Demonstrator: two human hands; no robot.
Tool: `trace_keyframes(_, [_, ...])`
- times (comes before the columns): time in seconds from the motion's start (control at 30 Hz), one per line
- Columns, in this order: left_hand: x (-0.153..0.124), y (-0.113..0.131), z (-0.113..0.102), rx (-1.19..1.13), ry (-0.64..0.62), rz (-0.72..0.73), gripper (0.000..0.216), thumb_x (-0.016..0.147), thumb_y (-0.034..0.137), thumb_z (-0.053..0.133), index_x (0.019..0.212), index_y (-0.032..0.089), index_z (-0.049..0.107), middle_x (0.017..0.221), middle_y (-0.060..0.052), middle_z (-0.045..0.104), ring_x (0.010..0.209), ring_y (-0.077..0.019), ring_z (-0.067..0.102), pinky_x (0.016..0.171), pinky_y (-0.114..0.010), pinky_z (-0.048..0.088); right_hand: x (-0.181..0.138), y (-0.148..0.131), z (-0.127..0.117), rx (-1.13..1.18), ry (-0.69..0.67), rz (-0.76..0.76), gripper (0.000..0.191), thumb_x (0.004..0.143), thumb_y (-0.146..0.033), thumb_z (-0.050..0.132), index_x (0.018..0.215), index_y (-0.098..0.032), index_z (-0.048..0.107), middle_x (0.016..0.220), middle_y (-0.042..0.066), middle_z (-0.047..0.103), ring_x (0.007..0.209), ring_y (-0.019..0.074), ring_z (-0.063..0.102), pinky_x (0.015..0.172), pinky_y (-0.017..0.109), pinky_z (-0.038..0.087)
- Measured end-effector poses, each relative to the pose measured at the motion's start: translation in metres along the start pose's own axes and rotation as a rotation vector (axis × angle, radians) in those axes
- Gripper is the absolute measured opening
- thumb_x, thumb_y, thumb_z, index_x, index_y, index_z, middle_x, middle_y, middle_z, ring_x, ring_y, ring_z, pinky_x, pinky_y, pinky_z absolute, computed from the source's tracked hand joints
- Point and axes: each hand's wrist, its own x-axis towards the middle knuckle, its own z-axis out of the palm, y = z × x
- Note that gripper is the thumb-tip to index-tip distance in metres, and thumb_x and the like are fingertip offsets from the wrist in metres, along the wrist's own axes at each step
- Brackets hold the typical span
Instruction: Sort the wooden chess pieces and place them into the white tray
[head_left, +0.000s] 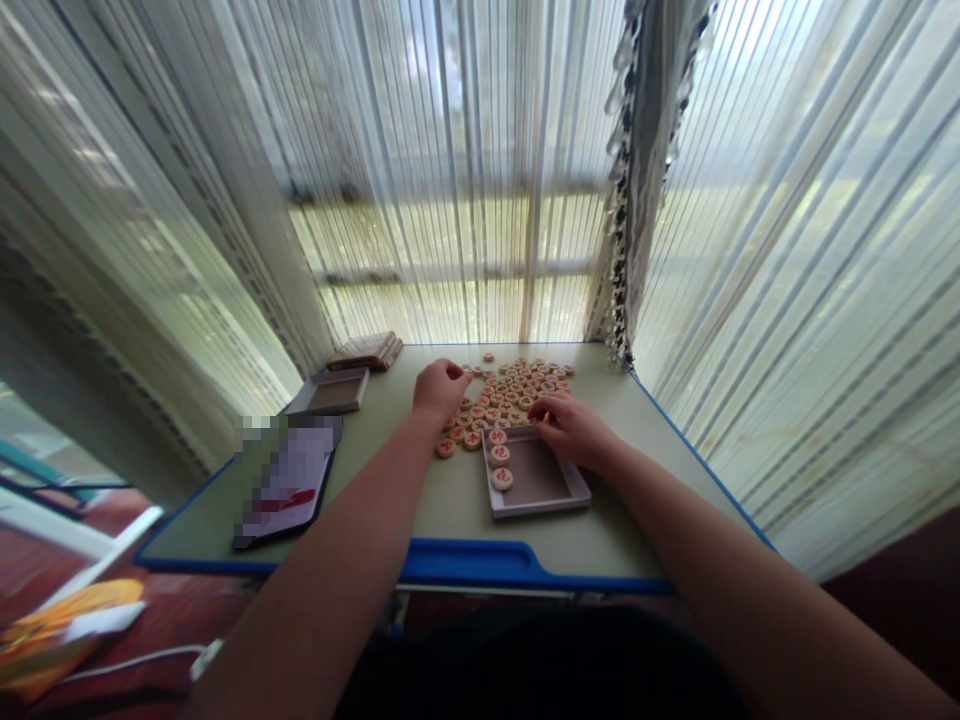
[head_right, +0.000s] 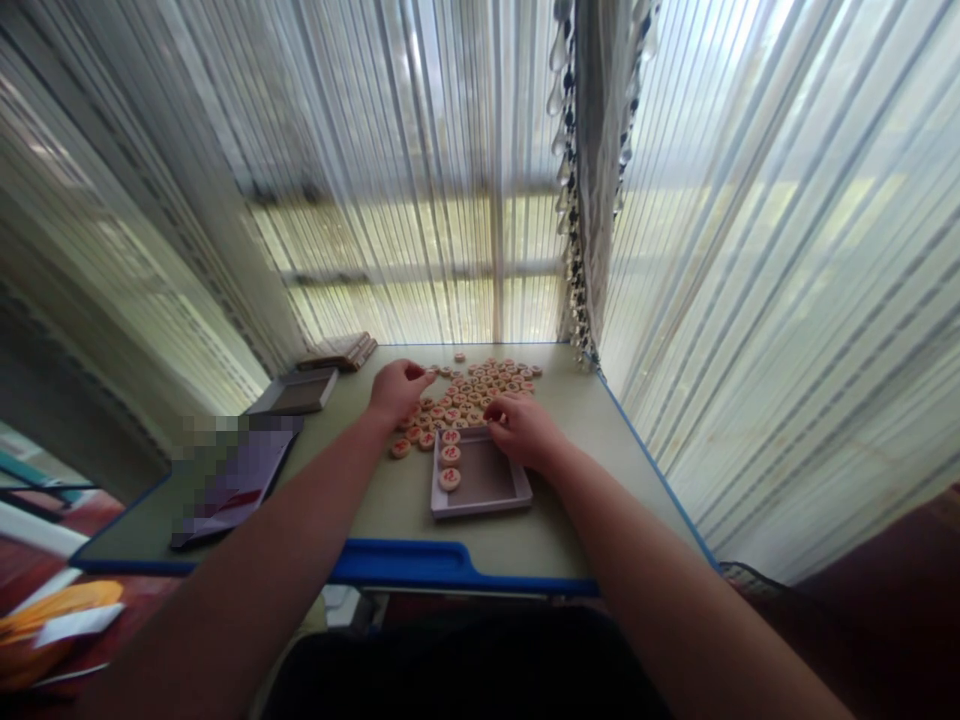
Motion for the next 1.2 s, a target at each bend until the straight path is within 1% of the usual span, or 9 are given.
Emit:
trace_keyframes(0.1, [-0.002,0.009,0.000,-0.281,0.026,-0.058,0.033,0.066,0.037,0.066,0.088,0.013,0.063,0.079,-0.007,0.068,0.068,-0.0152,0.061,0.063,-0.027,0.049,-0.001,0.000,0.000,0.002,0.038,0.010,0.013,0.073,-0.016,0.049,0.076,-0.016,0.062,0.077,0.004,0.060,0.073,0.0144,0.051,0.069,0.025,0.039])
trace_keyframes(0.17, [-0.004,0.018,0.001,-0.524,0.006,-0.105,0.037,0.068,0.030,0.066,0.100,0.013,0.060,0.077,-0.005,0.067,0.060,-0.0124,0.060,0.058,-0.026,0.050,-0.002,0.001,-0.002,0.006,0.079,0.006,0.013,0.075,-0.017,0.049,0.077,-0.017,0.062,0.077,0.004,0.060,0.074,0.0148,0.052,0.069,0.025,0.039])
trace_keyframes(0.23, [-0.006,0.026,0.003,-0.773,0.027,-0.158,0.033,0.072,0.021,0.062,0.103,0.011,0.059,0.076,-0.005,0.067,0.058,-0.0100,0.059,0.059,-0.026,0.052,-0.002,0.002,-0.004,0.012,0.119,0.000,0.013,0.075,-0.019,0.049,0.077,-0.017,0.062,0.078,0.005,0.060,0.075,0.0149,0.052,0.070,0.026,0.040])
trace_keyframes(0.3, [-0.009,0.032,0.005,-0.996,0.072,-0.206,0.017,0.075,0.014,0.057,0.091,0.008,0.061,0.076,-0.005,0.067,0.062,-0.0084,0.061,0.069,-0.026,0.054,-0.003,0.003,-0.005,0.012,0.119,-0.012,0.012,0.075,-0.019,0.050,0.077,-0.017,0.062,0.079,0.004,0.060,0.075,0.0149,0.052,0.070,0.026,0.040])
trace_keyframes(0.4, [-0.010,0.034,0.006,-1.173,0.046,-0.259,0.006,0.074,0.008,0.057,0.079,0.009,0.059,0.077,-0.004,0.066,0.066,-0.0084,0.062,0.077,-0.028,0.053,-0.003,0.004,-0.003,-0.002,0.039,-0.064,0.011,0.072,-0.018,0.052,0.075,-0.017,0.063,0.077,0.004,0.060,0.074,0.0149,0.052,0.070,0.026,0.040])
trace_keyframes(0.57, [-0.009,0.034,0.007,-1.354,-0.012,-0.370,0.012,0.072,-0.002,0.055,0.071,0.011,0.053,0.071,-0.003,0.063,0.065,-0.0092,0.062,0.076,-0.027,0.053,-0.002,0.007,0.002,-0.023,-0.001,-0.090,0.015,0.069,-0.016,0.054,0.076,-0.018,0.067,0.076,0.004,0.060,0.074,0.0156,0.052,0.071,0.026,0.040])
trace_keyframes(0.67, [-0.009,0.036,0.008,-1.405,-0.059,-0.405,0.015,0.070,-0.005,0.053,0.071,0.011,0.054,0.067,-0.003,0.062,0.064,-0.0108,0.063,0.073,-0.027,0.053,0.000,0.012,0.004,-0.044,0.021,-0.090,0.020,0.069,-0.013,0.051,0.077,-0.018,0.069,0.076,0.004,0.061,0.076,0.0163,0.053,0.073,0.027,0.041])
trace_keyframes(0.97, [-0.014,0.038,0.009,-1.296,-0.198,-0.484,0.016,0.066,-0.007,0.052,0.062,0.008,0.056,0.058,-0.004,0.061,0.059,-0.0118,0.063,0.065,-0.022,0.053,0.004,0.017,0.005,-0.116,0.072,-0.101,0.022,0.070,-0.011,0.051,0.077,-0.019,0.071,0.078,0.005,0.063,0.078,0.0177,0.054,0.076,0.029,0.041])
trace_keyframes(1.2, [-0.014,0.035,0.000,-1.114,-0.118,-0.479,0.005,0.070,0.010,0.055,0.067,0.009,0.059,0.064,-0.006,0.065,0.056,-0.0120,0.062,0.049,-0.020,0.049,0.007,0.019,0.005,-0.132,0.109,-0.069,0.022,0.071,-0.011,0.053,0.077,-0.019,0.073,0.079,0.006,0.065,0.077,0.0174,0.055,0.075,0.028,0.042])
